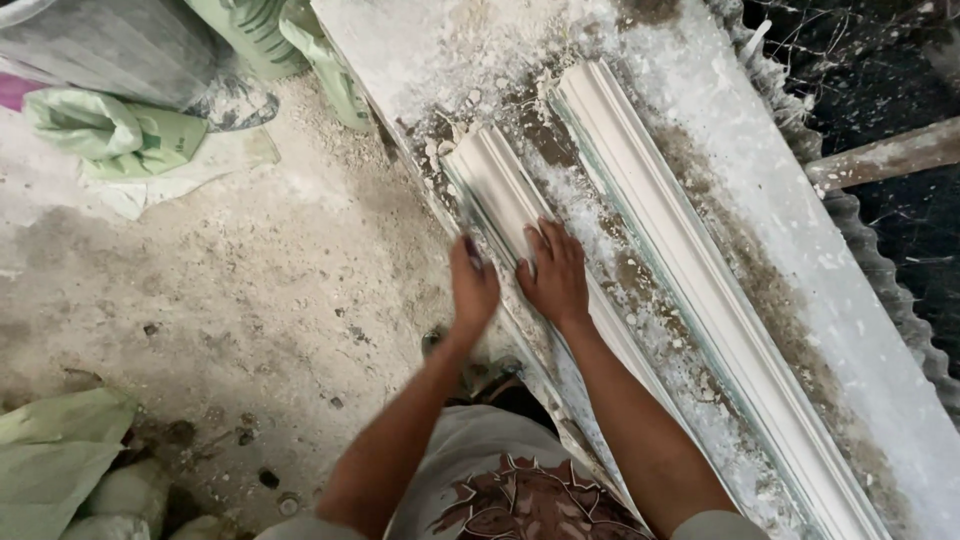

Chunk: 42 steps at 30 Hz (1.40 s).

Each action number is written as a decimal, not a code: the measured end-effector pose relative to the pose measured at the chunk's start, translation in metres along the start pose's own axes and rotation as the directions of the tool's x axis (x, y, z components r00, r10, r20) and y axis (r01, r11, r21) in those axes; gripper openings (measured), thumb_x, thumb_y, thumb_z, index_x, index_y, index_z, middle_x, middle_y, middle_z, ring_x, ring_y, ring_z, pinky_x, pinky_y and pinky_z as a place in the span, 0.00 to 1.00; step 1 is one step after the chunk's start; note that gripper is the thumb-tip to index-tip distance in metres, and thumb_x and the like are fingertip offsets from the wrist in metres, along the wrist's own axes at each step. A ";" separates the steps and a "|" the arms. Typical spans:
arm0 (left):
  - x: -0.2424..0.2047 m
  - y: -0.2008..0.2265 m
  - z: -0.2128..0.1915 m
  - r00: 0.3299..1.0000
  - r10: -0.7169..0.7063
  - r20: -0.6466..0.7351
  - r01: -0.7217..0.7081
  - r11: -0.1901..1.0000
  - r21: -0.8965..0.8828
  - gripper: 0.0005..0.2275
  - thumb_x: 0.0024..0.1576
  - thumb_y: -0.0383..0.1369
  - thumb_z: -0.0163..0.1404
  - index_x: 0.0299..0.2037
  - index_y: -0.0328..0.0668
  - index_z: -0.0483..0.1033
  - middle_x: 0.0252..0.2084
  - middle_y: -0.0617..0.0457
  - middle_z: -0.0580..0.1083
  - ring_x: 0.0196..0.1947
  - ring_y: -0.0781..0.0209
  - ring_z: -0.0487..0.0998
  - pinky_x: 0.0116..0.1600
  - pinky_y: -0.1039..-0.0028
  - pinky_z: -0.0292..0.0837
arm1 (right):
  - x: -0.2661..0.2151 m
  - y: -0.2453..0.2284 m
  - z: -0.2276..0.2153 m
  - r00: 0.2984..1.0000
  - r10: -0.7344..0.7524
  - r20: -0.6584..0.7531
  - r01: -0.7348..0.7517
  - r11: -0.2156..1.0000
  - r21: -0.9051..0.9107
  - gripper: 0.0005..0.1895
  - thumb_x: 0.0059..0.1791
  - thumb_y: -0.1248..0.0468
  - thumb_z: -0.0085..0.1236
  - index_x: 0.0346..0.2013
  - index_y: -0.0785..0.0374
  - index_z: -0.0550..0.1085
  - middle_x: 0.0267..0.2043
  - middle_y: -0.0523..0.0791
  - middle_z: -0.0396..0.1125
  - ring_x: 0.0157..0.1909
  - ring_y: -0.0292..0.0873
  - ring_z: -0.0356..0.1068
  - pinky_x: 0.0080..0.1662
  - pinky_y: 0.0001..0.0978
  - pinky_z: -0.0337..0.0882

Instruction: Scraping excess material from the edges of gypsum cornices using a putty knife.

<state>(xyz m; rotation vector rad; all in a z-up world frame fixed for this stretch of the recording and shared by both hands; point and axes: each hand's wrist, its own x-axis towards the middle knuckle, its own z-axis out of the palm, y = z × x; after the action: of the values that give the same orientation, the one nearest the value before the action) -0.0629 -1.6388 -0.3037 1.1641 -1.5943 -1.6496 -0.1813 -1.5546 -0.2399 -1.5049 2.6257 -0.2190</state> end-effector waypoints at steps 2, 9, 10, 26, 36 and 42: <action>0.041 0.006 -0.016 1.000 0.002 0.001 -0.002 0.998 -0.071 0.26 0.58 0.16 0.44 0.70 0.28 0.55 0.66 0.33 0.64 0.66 0.41 0.68 0.69 0.62 0.65 | 0.001 -0.003 0.001 1.000 -0.001 -0.009 0.001 1.000 0.016 0.29 0.52 0.56 0.51 0.68 0.60 0.65 0.74 0.52 0.55 0.76 0.57 0.52 0.71 0.58 0.51; -0.039 0.016 -0.001 0.990 -0.083 0.111 0.088 0.996 -0.036 0.28 0.59 0.18 0.45 0.71 0.28 0.52 0.68 0.33 0.63 0.69 0.41 0.66 0.70 0.61 0.62 | 0.002 -0.001 0.003 0.999 -0.011 -0.040 0.011 1.000 0.016 0.29 0.51 0.56 0.51 0.67 0.61 0.66 0.73 0.52 0.56 0.75 0.58 0.52 0.70 0.59 0.52; -0.054 0.014 0.003 0.990 -0.085 0.115 0.089 0.996 -0.033 0.28 0.59 0.18 0.45 0.71 0.28 0.52 0.68 0.33 0.63 0.69 0.41 0.66 0.70 0.61 0.62 | 0.000 -0.001 0.002 0.999 -0.006 -0.039 0.007 1.000 0.017 0.29 0.51 0.56 0.51 0.67 0.61 0.66 0.73 0.52 0.56 0.75 0.58 0.52 0.70 0.59 0.52; -0.029 0.015 -0.004 0.987 0.087 0.135 -0.111 0.977 0.183 0.28 0.55 0.13 0.40 0.69 0.24 0.52 0.67 0.25 0.61 0.64 0.33 0.68 0.64 0.53 0.71 | 0.003 -0.002 0.000 0.999 0.008 -0.033 -0.007 0.999 0.032 0.28 0.51 0.55 0.51 0.66 0.59 0.67 0.73 0.52 0.57 0.75 0.59 0.53 0.70 0.60 0.52; 0.122 0.082 -0.077 0.906 -0.401 0.135 0.409 0.912 -0.037 0.27 0.61 0.28 0.51 0.71 0.39 0.59 0.51 0.40 0.77 0.24 0.66 0.70 0.21 0.76 0.71 | 0.004 0.000 0.002 0.997 -0.019 -0.081 0.021 0.999 0.034 0.29 0.52 0.56 0.53 0.67 0.59 0.65 0.73 0.53 0.56 0.75 0.59 0.52 0.70 0.60 0.51; 0.030 0.085 -0.111 0.921 -0.350 0.168 0.351 0.936 0.028 0.26 0.69 0.49 0.34 0.72 0.42 0.64 0.51 0.44 0.77 0.21 0.66 0.67 0.24 0.74 0.67 | -0.002 0.001 -0.001 0.998 -0.030 -0.054 0.035 0.996 0.076 0.28 0.53 0.56 0.52 0.67 0.60 0.65 0.73 0.53 0.56 0.76 0.59 0.51 0.71 0.60 0.51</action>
<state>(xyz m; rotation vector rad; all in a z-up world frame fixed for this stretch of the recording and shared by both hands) 0.0047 -1.7302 -0.2169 1.4038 -1.5493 -2.0265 -0.1812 -1.5524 -0.2390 -1.5384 2.6018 -0.3638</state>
